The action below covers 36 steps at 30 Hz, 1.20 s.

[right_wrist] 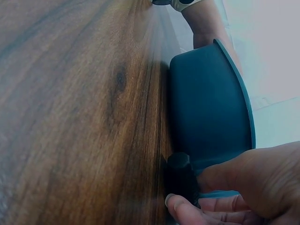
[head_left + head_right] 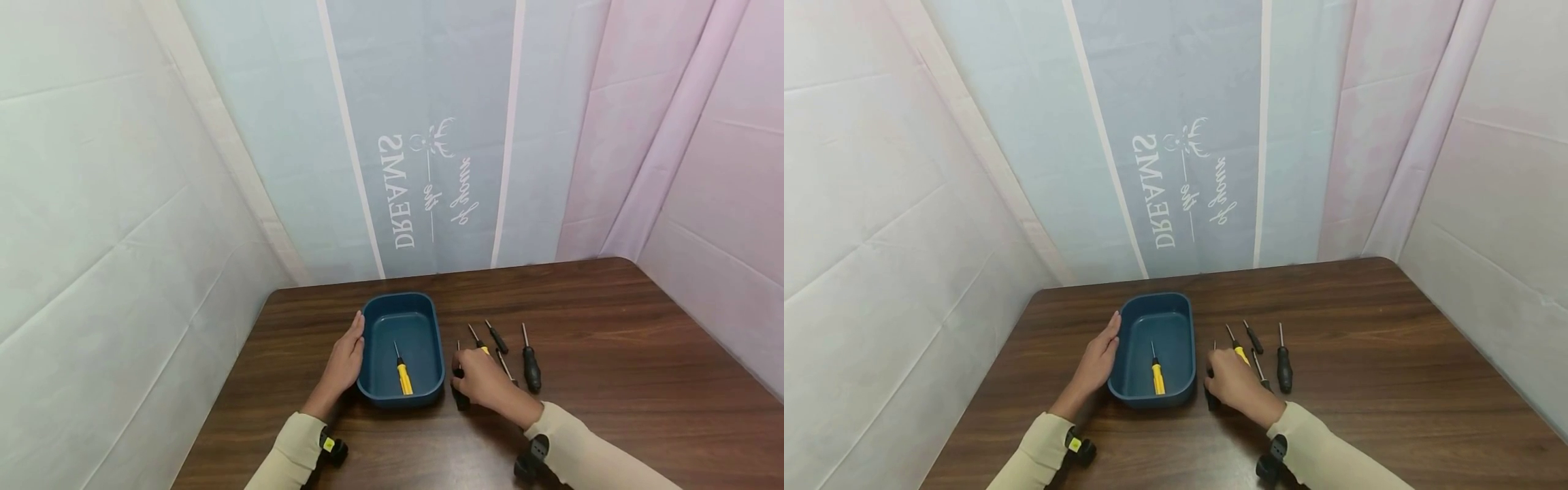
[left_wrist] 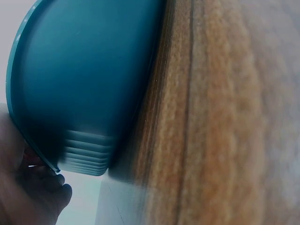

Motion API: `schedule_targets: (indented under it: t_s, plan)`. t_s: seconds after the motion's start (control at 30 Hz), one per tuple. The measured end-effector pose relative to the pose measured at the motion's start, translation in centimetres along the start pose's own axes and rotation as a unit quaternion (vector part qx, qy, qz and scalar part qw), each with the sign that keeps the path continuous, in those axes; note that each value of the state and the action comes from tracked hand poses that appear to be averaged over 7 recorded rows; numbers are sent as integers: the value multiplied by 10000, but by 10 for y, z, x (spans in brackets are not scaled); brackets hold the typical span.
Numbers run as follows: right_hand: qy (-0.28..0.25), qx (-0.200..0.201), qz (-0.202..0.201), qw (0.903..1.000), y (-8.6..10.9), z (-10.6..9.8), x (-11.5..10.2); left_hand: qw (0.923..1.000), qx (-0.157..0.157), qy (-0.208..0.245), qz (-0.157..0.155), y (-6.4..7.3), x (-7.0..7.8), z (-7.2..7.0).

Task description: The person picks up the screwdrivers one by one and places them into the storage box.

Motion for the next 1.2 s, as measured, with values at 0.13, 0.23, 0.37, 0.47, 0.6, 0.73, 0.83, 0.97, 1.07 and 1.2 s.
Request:
schedule_targets:
  t_s: [0.13, 0.23, 0.37, 0.47, 0.6, 0.73, 0.83, 0.97, 1.07, 1.2]
  plan:
    - [26, -4, 8, 10000, -1, 1, 1, 10000, 5, 21, -3, 0, 0, 0]
    - [-28, -17, 11, 10000, -1, 2, 2, 10000, -3, 54, -25, 0, 0, 0]
    - [-83, 2, -33, 10000, -2, 1, 1, 10000, -22, 65, -41, -2, -1, 0]
    - [-86, -4, -39, 10000, -2, 0, 1, 10000, -31, 53, -41, -3, -1, -1]
    - [-61, -10, -16, 10000, -4, -2, 0, 10000, -51, 34, -34, -5, -1, -2]
    - [-124, -49, 31, 9999, -5, -3, -1, 9999, -81, 40, -68, -6, -1, -3]
    - [-114, -47, 29, 9999, -6, -4, -2, 9999, -103, 64, -92, -7, -2, -4]
    - [-69, 15, -12, 10000, -7, -5, -2, 9998, -126, 85, -101, -9, -1, -5]
    - [-112, 27, 0, 9999, -9, -6, -2, 9998, -140, 93, -102, -10, -1, -6]
    - [-154, 8, 24, 9999, -11, -6, -2, 9998, -164, 83, -116, -12, -1, -7]
Point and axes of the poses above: each hand's wrist, its own y-axis away from the middle knuckle, its own z-axis out of the palm, x = y × z, the point moved 3 cm from there along -y, towards the middle knuckle, and after that the axes turned 2 degrees about y, right-handed, at the moved point
